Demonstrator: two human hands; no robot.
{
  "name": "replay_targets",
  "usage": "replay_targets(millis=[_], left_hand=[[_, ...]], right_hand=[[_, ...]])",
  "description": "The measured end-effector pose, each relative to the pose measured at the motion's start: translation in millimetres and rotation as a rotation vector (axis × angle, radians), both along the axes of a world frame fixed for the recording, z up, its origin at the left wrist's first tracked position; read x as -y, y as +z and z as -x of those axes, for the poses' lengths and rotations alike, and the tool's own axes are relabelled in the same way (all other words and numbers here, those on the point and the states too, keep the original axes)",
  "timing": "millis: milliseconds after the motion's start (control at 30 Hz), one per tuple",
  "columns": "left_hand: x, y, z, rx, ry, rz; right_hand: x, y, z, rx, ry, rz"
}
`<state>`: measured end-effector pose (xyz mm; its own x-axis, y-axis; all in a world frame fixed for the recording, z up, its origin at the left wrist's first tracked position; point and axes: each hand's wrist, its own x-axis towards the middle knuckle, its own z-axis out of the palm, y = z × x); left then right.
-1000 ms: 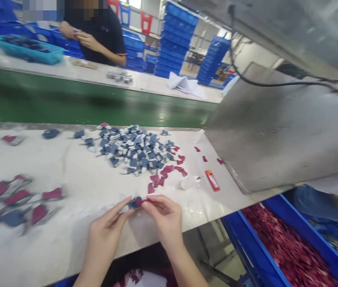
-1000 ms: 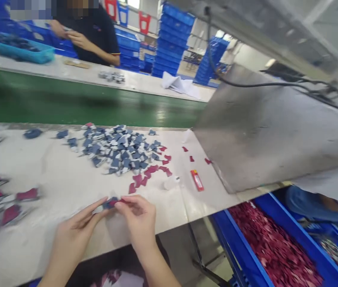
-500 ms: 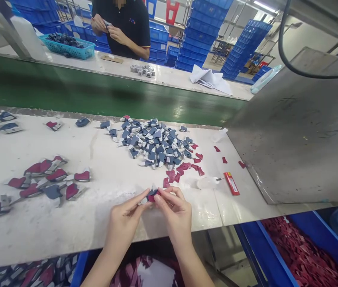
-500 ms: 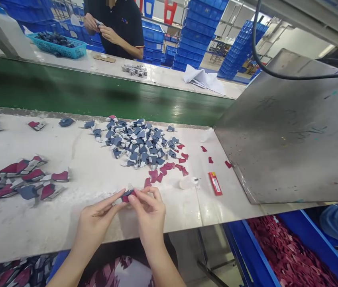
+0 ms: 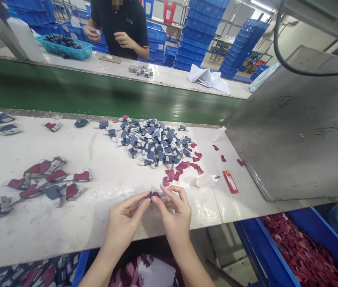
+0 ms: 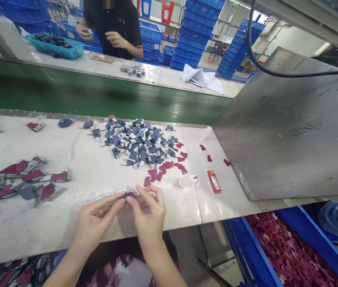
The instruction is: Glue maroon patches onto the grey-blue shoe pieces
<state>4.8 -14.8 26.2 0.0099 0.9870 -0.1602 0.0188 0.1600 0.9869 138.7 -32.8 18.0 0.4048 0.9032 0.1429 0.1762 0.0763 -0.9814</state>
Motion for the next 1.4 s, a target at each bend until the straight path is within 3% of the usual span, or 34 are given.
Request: replay_targets(millis=[200,500,767,933,1067,1200,1300,1400], left_hand=[[3.7,6.9,0.2,0.025,-0.034,-0.015],[15.0,-2.3,1.0,-0.100,-0.032,-0.107],[22.8,7.3,-5.1,-0.144,-0.003,-0.160],[24.2,9.3,-10.5,-0.340,0.070,-0.480],[22.8,8.7,-13.1,-0.423,0.059,-0.577],[22.0,5.6,-14.9,-0.543,0.081,-0.748],[18.6,1.9,-9.8,-0.547,-0.022,-0.787],[13.8,0.7,-0.4,-0.479,-0.123,-0.722]], right_hand=[[-0.3,6.9,-16.7,-0.159,0.357,0.118],[5.9,9.8,-11.8,-0.112,0.309,0.081],[6.4,13.3,-14.3,-0.128,0.347,0.018],[6.0,8.3,-11.1,-0.164,0.309,0.021],[5.4,4.7,-11.0,-0.202,0.372,0.030],[5.1,4.0,-8.3,-0.198,0.288,0.052],[3.3,4.8,-7.4,-0.241,0.251,0.096],[0.9,4.4,-11.3,-0.263,0.317,0.126]])
